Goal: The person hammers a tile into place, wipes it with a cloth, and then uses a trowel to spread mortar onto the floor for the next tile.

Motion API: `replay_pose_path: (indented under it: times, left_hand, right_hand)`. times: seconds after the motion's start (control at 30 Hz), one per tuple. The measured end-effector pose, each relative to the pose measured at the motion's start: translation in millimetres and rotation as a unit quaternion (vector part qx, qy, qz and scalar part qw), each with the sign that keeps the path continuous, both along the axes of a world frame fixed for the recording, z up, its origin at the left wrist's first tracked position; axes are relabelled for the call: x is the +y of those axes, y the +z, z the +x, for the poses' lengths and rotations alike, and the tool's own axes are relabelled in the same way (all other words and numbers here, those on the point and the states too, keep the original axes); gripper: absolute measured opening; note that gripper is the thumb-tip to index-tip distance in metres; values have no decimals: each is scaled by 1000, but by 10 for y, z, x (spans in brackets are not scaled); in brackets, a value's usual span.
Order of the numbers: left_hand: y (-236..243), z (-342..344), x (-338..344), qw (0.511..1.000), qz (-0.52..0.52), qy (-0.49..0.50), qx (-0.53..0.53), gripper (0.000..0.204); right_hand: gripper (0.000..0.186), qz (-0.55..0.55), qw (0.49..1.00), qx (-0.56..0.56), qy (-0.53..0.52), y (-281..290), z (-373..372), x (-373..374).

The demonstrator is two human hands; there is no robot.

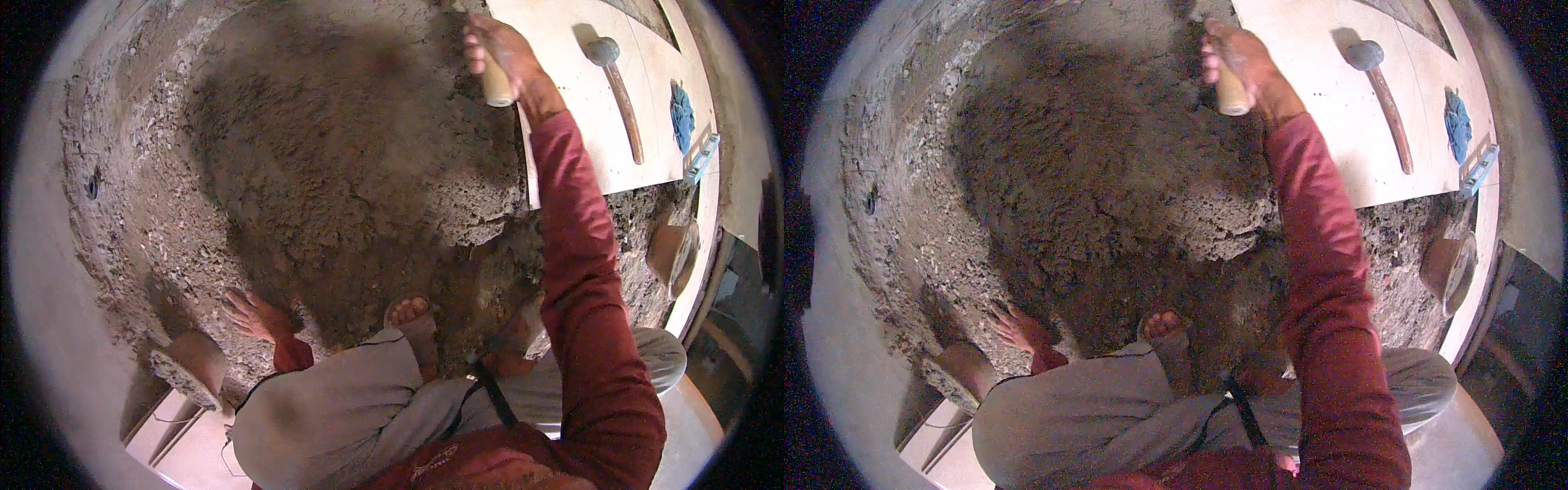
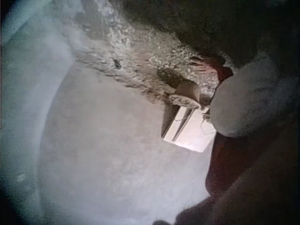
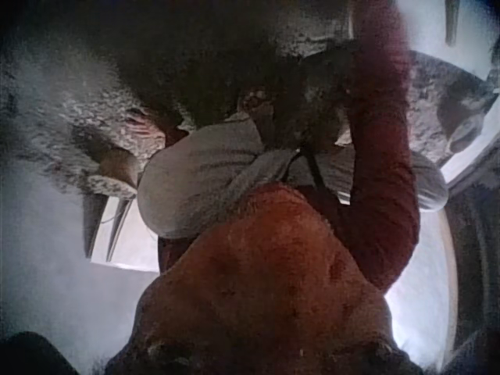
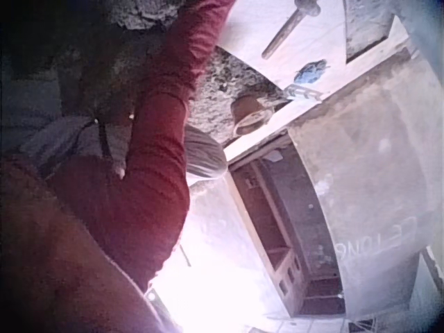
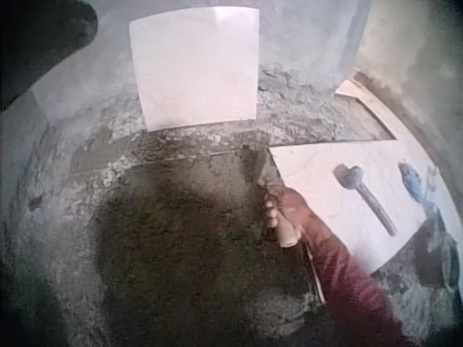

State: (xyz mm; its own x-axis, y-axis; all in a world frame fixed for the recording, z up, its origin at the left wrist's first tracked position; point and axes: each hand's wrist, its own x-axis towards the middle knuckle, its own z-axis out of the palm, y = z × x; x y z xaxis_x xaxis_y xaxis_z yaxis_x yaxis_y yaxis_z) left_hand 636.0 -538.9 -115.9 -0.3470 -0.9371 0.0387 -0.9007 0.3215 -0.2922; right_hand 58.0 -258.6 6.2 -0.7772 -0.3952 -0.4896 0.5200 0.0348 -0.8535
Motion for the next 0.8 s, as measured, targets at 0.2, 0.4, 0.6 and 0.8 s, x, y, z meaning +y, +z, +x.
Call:
replay_pose_path:
  times: [0.2,0.4,0.6,0.8]
  left_hand:
    - [57,-91,-9,993,14,33,110,58]
    - [-170,266,-159,997,-62,-55,9,45]
    - [-374,292,-300,992,-51,-34,-110,60]
    - [-144,266,-157,998,-29,6,-50,61]
  right_hand:
    - [37,-99,995,24,-20,-460,-155,-941]
    - [35,-156,944,10,-290,-226,574,-986]
    - [33,-220,923,56,-312,-426,129,-1423]
    - [24,-191,946,-31,-260,-413,1052,-1048]
